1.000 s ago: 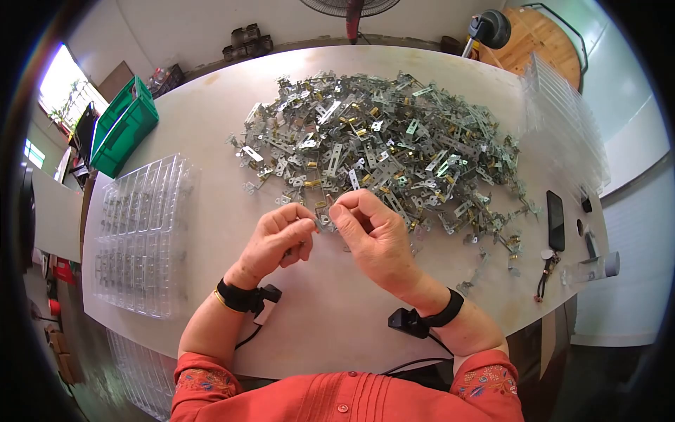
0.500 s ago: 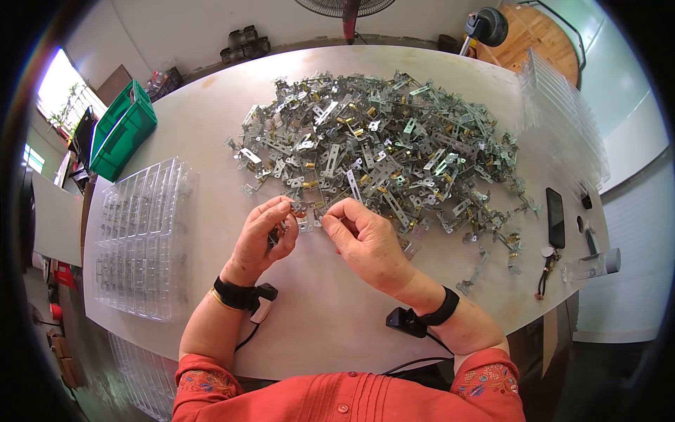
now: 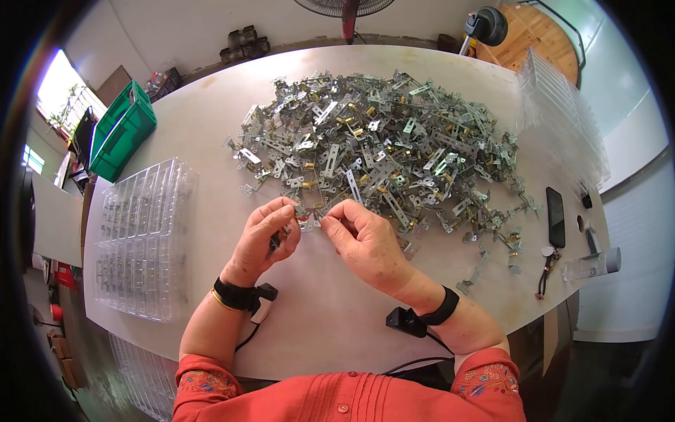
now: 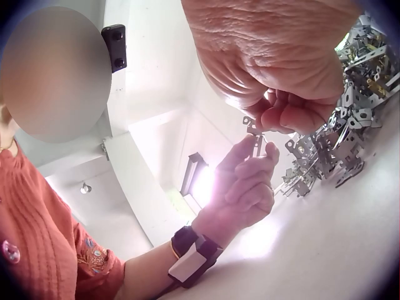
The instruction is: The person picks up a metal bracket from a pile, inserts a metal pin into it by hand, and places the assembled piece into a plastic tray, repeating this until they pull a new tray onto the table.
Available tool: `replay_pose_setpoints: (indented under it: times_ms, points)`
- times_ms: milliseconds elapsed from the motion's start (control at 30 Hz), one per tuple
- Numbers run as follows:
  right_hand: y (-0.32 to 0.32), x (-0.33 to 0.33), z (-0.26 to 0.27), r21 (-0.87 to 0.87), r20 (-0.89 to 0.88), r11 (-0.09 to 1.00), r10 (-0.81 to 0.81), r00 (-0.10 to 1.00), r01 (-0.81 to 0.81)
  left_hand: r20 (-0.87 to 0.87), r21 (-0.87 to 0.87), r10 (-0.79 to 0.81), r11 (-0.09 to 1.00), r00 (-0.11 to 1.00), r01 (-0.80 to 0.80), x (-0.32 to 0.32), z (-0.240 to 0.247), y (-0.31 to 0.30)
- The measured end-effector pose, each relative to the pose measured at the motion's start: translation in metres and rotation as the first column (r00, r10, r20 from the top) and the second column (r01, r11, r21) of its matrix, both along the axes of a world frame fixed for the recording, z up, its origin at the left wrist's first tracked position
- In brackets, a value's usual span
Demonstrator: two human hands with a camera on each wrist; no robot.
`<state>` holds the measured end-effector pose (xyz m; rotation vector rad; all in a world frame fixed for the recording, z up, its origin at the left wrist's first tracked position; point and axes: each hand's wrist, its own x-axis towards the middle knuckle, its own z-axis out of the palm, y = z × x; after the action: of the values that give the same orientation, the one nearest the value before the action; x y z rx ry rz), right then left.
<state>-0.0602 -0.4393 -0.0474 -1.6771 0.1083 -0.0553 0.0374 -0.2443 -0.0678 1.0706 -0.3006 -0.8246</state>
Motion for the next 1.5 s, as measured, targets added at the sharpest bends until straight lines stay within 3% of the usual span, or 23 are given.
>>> replay_pose_setpoints:
  times_ms: [367,500,667,767,1200,1300,1367,1500]
  points:
    - [0.001,-0.001,0.001,0.04,-0.026,0.999,0.006,1.0,-0.005,0.026,0.051,0.031,0.998,0.999,-0.033,-0.002,0.003,-0.001]
    - [0.002,-0.002,0.005,0.033,-0.016,0.999,0.024,1.0,-0.023,0.088,0.086,-0.057,0.995,0.995,0.05,-0.005,0.007,-0.002]
    - [-0.002,0.001,0.007,0.261,-0.143,0.964,0.084,0.986,-0.044,0.092,0.083,-0.091,0.993,0.992,0.083,-0.005,0.007,-0.002]
    - [-0.007,0.002,0.01,0.3,-0.197,0.952,0.13,0.972,-0.066,0.09,0.11,-0.109,0.989,0.99,0.098,-0.006,0.007,-0.002]
    - [-0.011,-0.001,0.021,0.165,-0.295,0.97,0.221,0.93,-0.179,0.133,0.231,-0.32,0.93,0.938,0.285,-0.009,0.018,0.001]
    - [-0.006,-0.005,0.02,0.073,-0.218,0.987,0.154,0.964,-0.141,0.141,0.235,-0.348,0.921,0.927,0.31,-0.011,0.017,0.0]
    - [-0.004,-0.006,0.022,-0.084,-0.107,0.995,0.036,0.994,-0.045,0.148,0.235,-0.356,0.919,0.923,0.316,-0.011,0.018,0.0]
    - [-0.009,-0.004,0.022,-0.064,0.093,0.997,-0.025,0.995,0.031,0.094,0.174,-0.254,0.956,0.963,0.235,-0.007,0.016,0.001]
